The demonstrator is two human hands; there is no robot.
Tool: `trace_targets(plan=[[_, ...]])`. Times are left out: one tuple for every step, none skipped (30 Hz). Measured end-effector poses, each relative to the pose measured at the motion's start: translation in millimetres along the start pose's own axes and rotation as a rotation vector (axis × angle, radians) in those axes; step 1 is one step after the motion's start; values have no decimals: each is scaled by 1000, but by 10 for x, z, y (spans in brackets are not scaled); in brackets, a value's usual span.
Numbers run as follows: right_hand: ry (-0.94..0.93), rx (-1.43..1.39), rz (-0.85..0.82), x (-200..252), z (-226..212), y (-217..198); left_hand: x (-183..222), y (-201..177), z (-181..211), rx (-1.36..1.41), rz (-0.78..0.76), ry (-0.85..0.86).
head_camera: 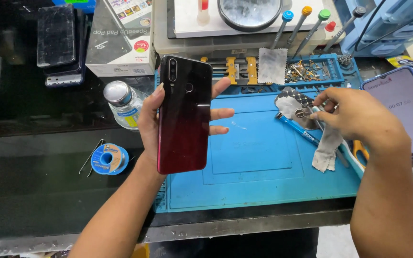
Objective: Removing the back cover of a smartphone using a prying tool and manual force at a repair station.
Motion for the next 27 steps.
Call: trace_targets(plan=[[50, 38, 19, 2, 42, -35, 0, 0, -13, 16, -16, -16], [45, 38, 21, -32, 73, -15, 5, -4, -6, 13, -17, -11], [51, 45, 50, -69, 116, -21, 13, 11, -27, 41, -37, -40], [59, 52, 79, -103, 163, -26, 23, 24, -53, 71, -56, -70], [54, 52, 81, -61, 101, -52, 25, 26, -50, 68, -57, -66], [74, 84, 80, -16, 68, -73, 33, 43, -72, 86, -74, -90], [93, 116, 78, 28, 35, -95, 40, 60, -95, 105, -91, -113], [90, 115, 79, 24, 28, -85, 50, 65, -92, 103, -91, -112], [94, 152, 77, 21, 31, -75, 65, 88, -109, 116, -107, -133], [98, 190, 75, 16, 34, -69, 78, 114, -126, 129, -123, -155], [96, 189, 76, 21, 26, -80, 80, 134, -125, 128, -123, -153], [93, 170, 83, 33, 19, -88, 88, 151, -138, 130, -124, -161], [90, 151, 90, 43, 16, -95, 94, 166, -155, 131, -125, -168], [95, 150, 87, 49, 42, -81, 91, 142, -150, 134, -123, -174], [38, 128, 154, 46, 5, -133, 85, 128, -143, 101, -135, -166], [-11, 108, 225, 62, -3, -201, 60, 119, -150, 70, -151, -165], [2, 109, 226, 63, 72, -158, 62, 130, -161, 75, -155, -177], [-104, -22, 338, 90, 29, -224, 54, 113, -139, 39, -131, -145], [-206, -155, 455, 144, 8, -304, 48, 99, -116, 3, -107, -112], [-194, -154, 458, 180, 9, -321, 51, 119, -124, 6, -111, -123], [-240, -190, 499, 242, -38, -379, 41, 97, -91, -23, -74, -88], [-286, -227, 540, 308, -82, -432, 38, 73, -59, -53, -36, -53], [-275, -225, 542, 309, -60, -446, 27, 50, -63, -50, -40, -64], [-329, -259, 558, 329, -97, -483, 18, 32, -33, -34, -47, -48], [-383, -292, 575, 354, -135, -522, 11, 16, 0, -18, -53, -32], [-380, -291, 578, 341, -114, -521, 7, 22, -6, -18, -56, -35], [-369, -302, 579, 327, -88, -519, 5, 28, 3, -11, -59, -28]])
Point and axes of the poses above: each hand's wrist, its own x-axis away from the middle knuckle, its own y-axis out of the palm, z = x × y, the point moved 10 cm from there along -x, towards the middle knuckle, and after that the axes turned 7 degrees about z, right-handed, at the moved point
